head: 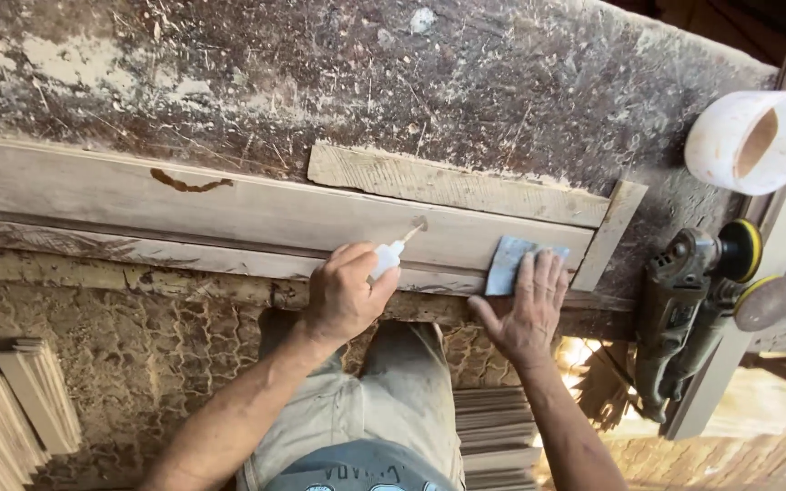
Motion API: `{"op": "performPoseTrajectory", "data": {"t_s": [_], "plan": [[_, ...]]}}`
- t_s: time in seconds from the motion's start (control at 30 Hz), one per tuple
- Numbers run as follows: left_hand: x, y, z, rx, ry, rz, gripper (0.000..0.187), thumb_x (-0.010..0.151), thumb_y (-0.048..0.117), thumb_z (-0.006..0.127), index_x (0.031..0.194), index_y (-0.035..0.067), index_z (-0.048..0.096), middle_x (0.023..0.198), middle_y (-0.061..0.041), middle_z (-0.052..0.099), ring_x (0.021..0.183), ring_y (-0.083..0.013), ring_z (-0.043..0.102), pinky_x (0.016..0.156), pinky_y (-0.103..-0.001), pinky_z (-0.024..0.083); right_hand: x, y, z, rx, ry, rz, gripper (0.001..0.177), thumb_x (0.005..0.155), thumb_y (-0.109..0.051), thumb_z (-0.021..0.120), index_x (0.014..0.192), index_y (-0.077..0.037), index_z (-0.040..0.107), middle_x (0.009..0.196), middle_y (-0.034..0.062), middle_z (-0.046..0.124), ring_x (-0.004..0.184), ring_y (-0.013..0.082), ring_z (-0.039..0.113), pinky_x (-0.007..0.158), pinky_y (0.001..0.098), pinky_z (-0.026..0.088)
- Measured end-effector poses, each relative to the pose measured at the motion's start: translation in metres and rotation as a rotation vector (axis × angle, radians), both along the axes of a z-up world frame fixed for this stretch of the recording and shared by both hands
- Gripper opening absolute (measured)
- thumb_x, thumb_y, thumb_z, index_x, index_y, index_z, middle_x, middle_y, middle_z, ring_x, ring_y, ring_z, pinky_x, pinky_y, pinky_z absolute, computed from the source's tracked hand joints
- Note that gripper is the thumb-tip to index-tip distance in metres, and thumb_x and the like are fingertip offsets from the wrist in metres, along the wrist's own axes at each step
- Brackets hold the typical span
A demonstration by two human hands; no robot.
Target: Sanding wooden boards using an angle grinder with a sanding disc and manual sandpaper, and applying wood filler to cracks.
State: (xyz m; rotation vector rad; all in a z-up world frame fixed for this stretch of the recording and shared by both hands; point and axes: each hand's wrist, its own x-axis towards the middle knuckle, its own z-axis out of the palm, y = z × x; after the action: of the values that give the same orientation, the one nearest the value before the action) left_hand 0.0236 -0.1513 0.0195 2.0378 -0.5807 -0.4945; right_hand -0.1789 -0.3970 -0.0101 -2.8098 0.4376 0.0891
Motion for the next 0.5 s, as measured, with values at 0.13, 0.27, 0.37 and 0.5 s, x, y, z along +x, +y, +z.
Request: {"op": "performPoseTrajectory", "data": {"t_s": [0.13,0.27,0.37,0.5], "plan": [[-0.007,-0.011,0.006,0.08,0.02,0.041,0.018,0.085,0.015,0.076,0.092,-0.001,0.072,0.096,-0.016,0.074,0.086,-0.0336,0.071,0.07,-0.042,0.057,0.006,-0.02,0.028,0.061,-0.027,0.082,0.098,0.085,-0.063,0.069,0.152,0.002,0.039,0.159,0.0339,0.029,0.151,0.048,0.022,0.123,0.0607,0.017],[-0.015,-0.011,0.007,0.129,-0.025,0.108,0.019,0.084,0.015,0.077,0.09,-0.002,0.071,0.098,-0.016,0.074,0.084,-0.0329,0.071,0.07,-0.042,0.057,0.014,-0.108,0.05,-0.08,-0.421,0.107,0.068,0.101,-0.041,0.071,0.151,-0.002,0.048,0.152,0.0253,0.048,0.146,0.0405,0.045,0.127,0.0587,0.035],[-0.022,-0.01,0.01,0.17,0.019,0.143,0.019,0.084,0.014,0.077,0.084,-0.003,0.069,0.094,-0.016,0.073,0.082,-0.0328,0.07,0.069,-0.043,0.056,0.035,-0.194,0.08,-0.2,-0.439,-0.078,0.036,0.109,-0.019,0.066,0.137,0.002,0.062,0.128,0.0235,0.068,0.121,0.0377,0.065,0.107,0.0515,0.052],[-0.03,-0.013,0.018,0.142,0.132,0.168,0.018,0.089,0.015,0.074,0.088,-0.003,0.071,0.092,-0.013,0.074,0.081,-0.0271,0.073,0.067,-0.038,0.058,0.026,-0.349,0.024,0.085,0.013,-0.291,0.026,0.109,-0.012,0.06,0.125,0.007,0.067,0.11,0.023,0.071,0.096,0.0302,0.07,0.088,0.0429,0.057]]}}
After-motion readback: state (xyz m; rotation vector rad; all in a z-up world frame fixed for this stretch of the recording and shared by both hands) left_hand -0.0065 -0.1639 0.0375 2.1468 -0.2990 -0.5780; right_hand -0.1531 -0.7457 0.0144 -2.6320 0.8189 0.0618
